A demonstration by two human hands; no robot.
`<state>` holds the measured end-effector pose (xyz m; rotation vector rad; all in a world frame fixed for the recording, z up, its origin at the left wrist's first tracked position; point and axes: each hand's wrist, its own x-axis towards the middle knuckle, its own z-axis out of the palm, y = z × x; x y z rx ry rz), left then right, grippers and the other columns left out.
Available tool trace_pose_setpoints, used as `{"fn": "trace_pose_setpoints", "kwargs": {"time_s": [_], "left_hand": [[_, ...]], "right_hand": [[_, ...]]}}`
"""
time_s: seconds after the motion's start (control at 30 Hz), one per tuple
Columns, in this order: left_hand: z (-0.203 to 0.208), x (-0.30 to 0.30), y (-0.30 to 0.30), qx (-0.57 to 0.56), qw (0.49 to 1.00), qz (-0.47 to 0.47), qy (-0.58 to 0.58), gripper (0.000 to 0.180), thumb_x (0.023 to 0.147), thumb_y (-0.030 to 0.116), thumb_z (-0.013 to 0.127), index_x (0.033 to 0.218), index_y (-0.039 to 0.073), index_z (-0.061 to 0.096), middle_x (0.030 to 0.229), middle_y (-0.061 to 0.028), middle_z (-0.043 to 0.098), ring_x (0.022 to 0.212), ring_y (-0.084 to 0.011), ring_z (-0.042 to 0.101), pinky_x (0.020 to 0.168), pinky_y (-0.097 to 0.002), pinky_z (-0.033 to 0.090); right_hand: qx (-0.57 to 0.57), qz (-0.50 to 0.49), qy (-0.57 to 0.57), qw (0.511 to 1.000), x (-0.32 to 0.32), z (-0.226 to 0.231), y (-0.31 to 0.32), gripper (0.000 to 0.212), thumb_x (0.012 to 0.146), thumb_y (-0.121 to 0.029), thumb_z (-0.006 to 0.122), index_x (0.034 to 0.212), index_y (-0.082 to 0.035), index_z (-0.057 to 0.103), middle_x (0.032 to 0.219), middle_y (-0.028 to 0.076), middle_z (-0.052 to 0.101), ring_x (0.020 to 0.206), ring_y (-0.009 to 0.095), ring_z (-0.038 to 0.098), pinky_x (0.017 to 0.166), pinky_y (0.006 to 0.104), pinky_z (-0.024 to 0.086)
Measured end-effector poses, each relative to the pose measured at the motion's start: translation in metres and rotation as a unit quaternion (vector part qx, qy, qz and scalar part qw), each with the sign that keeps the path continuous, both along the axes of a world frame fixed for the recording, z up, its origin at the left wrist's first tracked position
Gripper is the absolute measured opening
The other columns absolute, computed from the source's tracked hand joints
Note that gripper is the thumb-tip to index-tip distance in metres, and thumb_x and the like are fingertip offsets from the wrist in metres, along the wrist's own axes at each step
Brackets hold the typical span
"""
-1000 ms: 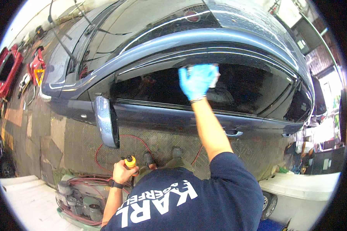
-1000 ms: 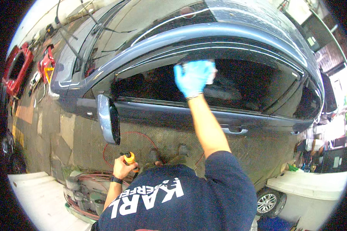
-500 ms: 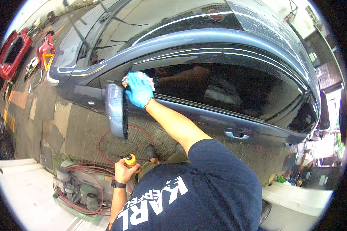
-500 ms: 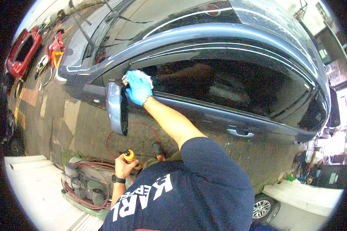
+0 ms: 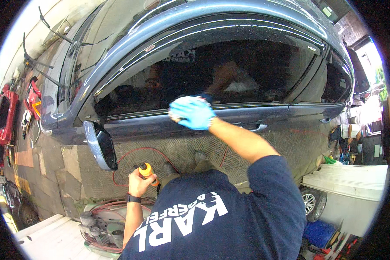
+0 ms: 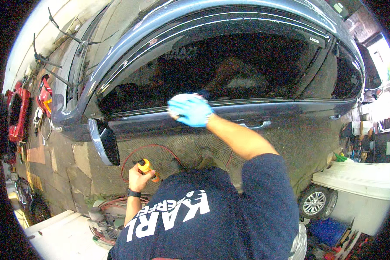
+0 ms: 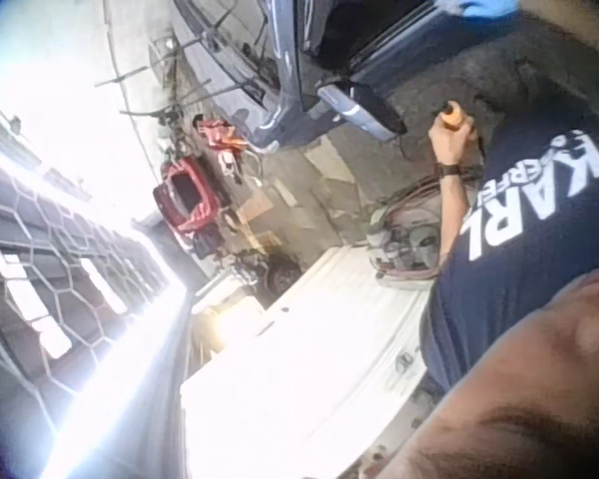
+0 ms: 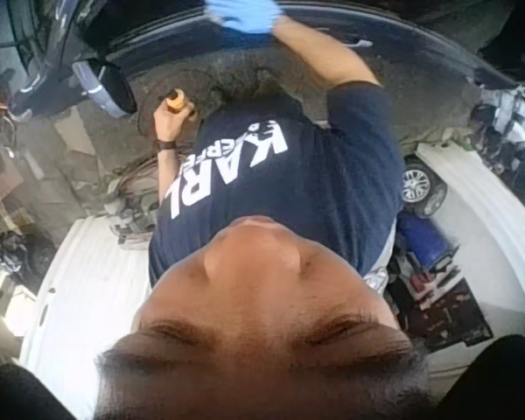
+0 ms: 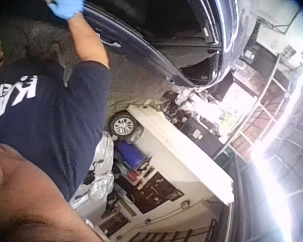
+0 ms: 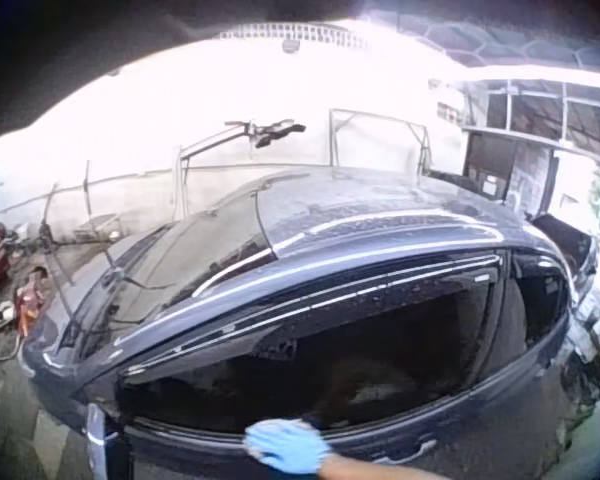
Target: The person wipes the side windows of a dark sedan with a cloth while holding a spray bottle. They then use a red air hose to blow air along the window edges and door seals.
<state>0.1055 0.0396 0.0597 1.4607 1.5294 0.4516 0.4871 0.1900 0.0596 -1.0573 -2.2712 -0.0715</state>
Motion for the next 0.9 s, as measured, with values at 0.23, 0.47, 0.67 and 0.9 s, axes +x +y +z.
{"fn": "trace_pose_setpoints", "kwargs": {"time_s": [0.23,0.47,0.67,0.9], "left_hand": [[0.01,0.047,0.015,-0.001,0.999,-0.035,0.003,0.038,0.075,0.025,0.089,0.099,0.0,0.075,0.092,-0.0123,0.079,0.086,-0.0209,0.078,0.08,-0.0354,0.06],[-0.009,0.034,0.007,-0.016,0.999,-0.024,0.023,0.047,0.073,0.033,0.092,0.1,-0.001,0.075,0.091,-0.0134,0.078,0.085,-0.0215,0.076,0.081,-0.0363,0.059],[-0.014,0.003,0.009,0.0,0.999,-0.018,0.037,0.055,0.072,0.043,0.089,0.097,-0.004,0.073,0.09,-0.0196,0.077,0.084,-0.0336,0.077,0.078,-0.0417,0.059],[-0.01,-0.044,-0.002,0.021,0.998,0.036,0.048,0.055,0.07,0.043,0.091,0.087,-0.005,0.071,0.079,-0.0223,0.073,0.073,-0.0334,0.074,0.069,-0.0422,0.057]], "right_hand": [[-0.137,-0.074,-0.343,0.926,0.297,0.016,-0.101,0.05,0.092,-0.044,0.063,0.138,-0.025,0.065,0.147,0.002,0.061,0.133,0.024,0.058,0.112,0.0527,0.041],[-0.194,-0.246,-0.346,0.884,0.318,0.0,-0.139,0.063,0.089,-0.046,0.068,0.145,-0.019,0.06,0.152,0.013,0.054,0.143,0.034,0.046,0.121,0.0658,0.021],[-0.13,-0.12,-0.255,0.951,0.066,-0.004,-0.037,0.058,0.098,-0.05,0.059,0.149,-0.023,0.057,0.157,0.0,0.053,0.144,0.021,0.049,0.12,0.0537,0.029],[-0.043,0.038,-0.067,0.996,-0.201,-0.03,0.07,0.07,0.083,-0.034,0.075,0.147,-0.012,0.058,0.154,0.008,0.055,0.144,0.025,0.048,0.119,0.0425,0.038]]}}
